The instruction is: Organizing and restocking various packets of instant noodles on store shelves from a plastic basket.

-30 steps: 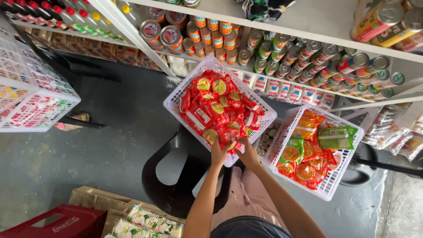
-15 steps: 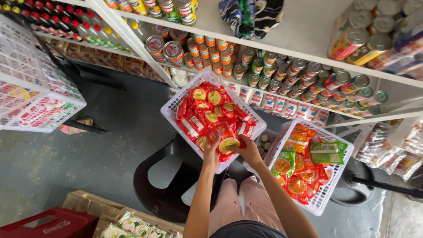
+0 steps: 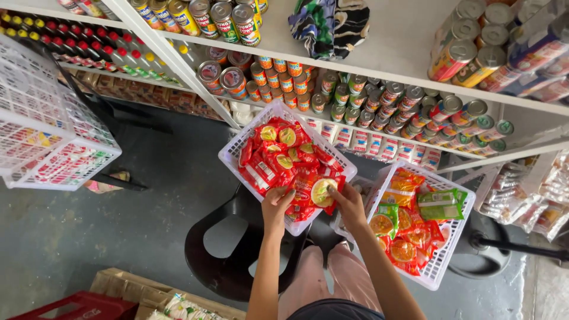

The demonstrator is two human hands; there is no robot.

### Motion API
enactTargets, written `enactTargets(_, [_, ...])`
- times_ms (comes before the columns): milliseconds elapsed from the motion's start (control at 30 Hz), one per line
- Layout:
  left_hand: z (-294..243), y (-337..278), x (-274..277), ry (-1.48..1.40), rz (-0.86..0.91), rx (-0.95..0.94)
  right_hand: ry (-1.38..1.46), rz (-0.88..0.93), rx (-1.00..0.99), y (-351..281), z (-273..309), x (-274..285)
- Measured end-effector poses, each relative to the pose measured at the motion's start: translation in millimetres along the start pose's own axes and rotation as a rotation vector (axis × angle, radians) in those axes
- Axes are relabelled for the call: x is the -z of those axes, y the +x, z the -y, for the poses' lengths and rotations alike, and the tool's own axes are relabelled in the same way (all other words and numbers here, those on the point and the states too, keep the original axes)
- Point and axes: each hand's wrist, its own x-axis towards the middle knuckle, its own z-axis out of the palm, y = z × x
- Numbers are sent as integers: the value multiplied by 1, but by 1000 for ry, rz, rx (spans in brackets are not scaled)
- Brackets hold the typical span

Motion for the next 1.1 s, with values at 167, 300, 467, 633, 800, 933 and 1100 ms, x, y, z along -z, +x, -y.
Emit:
enactTargets(167, [-39,-13,-10,-167,186,170,113,-5,68,-8,-1,-5])
enactTargets(300, [-36,-12,-5,-9,109,169,12,2,40,-14,-7,-8])
enactTargets(467, [-19,-8,12,-27,208,-7,-90,-24,71,-24,-12,-13])
enactTargets(633, [-44,-18,13,97,227,-108,-121,-63,156,-29,-1,-18])
enactTargets(800, [-47,-21,19,25,282,-149,-432,-115,363,-43,17,-32])
enactTargets(933, [-34,-8,31,55,276,-236,-646,-188,456,-45,30,-44])
enactTargets(1100, [-28,0,32,-30,237,-209,-646,-200,509,-39,35,-49])
